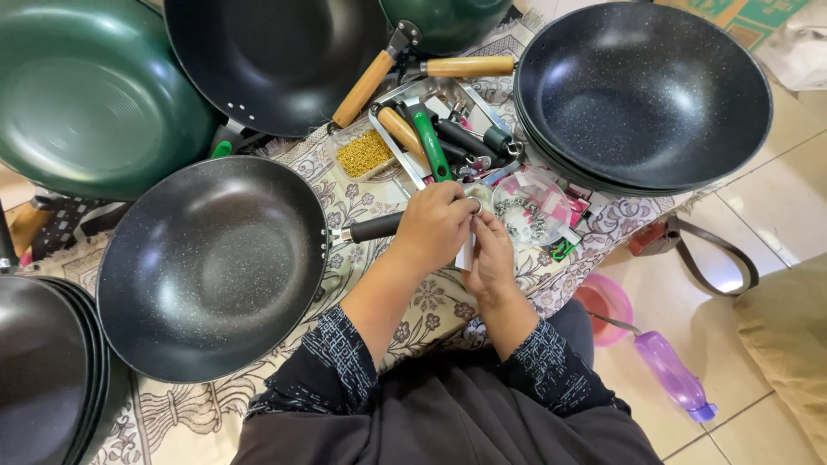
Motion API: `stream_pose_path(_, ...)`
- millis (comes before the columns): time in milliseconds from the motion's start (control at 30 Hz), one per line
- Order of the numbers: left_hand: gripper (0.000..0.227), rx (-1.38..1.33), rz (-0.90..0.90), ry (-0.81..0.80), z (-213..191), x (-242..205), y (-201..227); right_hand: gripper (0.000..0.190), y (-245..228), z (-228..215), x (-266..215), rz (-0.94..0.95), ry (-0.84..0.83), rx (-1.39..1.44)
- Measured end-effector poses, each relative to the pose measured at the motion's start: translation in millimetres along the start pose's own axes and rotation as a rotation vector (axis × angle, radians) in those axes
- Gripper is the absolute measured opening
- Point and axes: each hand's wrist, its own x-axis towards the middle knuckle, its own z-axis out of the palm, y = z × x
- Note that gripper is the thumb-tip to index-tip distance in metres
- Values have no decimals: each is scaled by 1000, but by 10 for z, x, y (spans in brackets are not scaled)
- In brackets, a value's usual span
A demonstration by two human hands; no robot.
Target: Attaching handles to woks using a screwdriver and wiping them clean.
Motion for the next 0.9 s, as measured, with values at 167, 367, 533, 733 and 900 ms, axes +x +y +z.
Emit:
stream_pose_path(167, 12, 84, -3, 19, -105, 66, 123, 13, 31, -72, 26, -37, -21, -11)
stream_pose_path(367, 9, 109, -29, 24, -48, -4, 178, 11, 139, -240, 100, -28, -18, -33)
stream_pose_path(533, 5, 110, -18, 32, -75, -3, 215, 10, 211, -328, 153, -30, -22, -33)
stream_pose_path(733, 9, 28, -89, 8, -66, 15, 238, 17, 155, -264, 75, -50, -27, -9)
stream_pose_path(900, 9, -16, -88, 3, -140, 20, 222, 20, 41, -165, -73, -92, -6, -96)
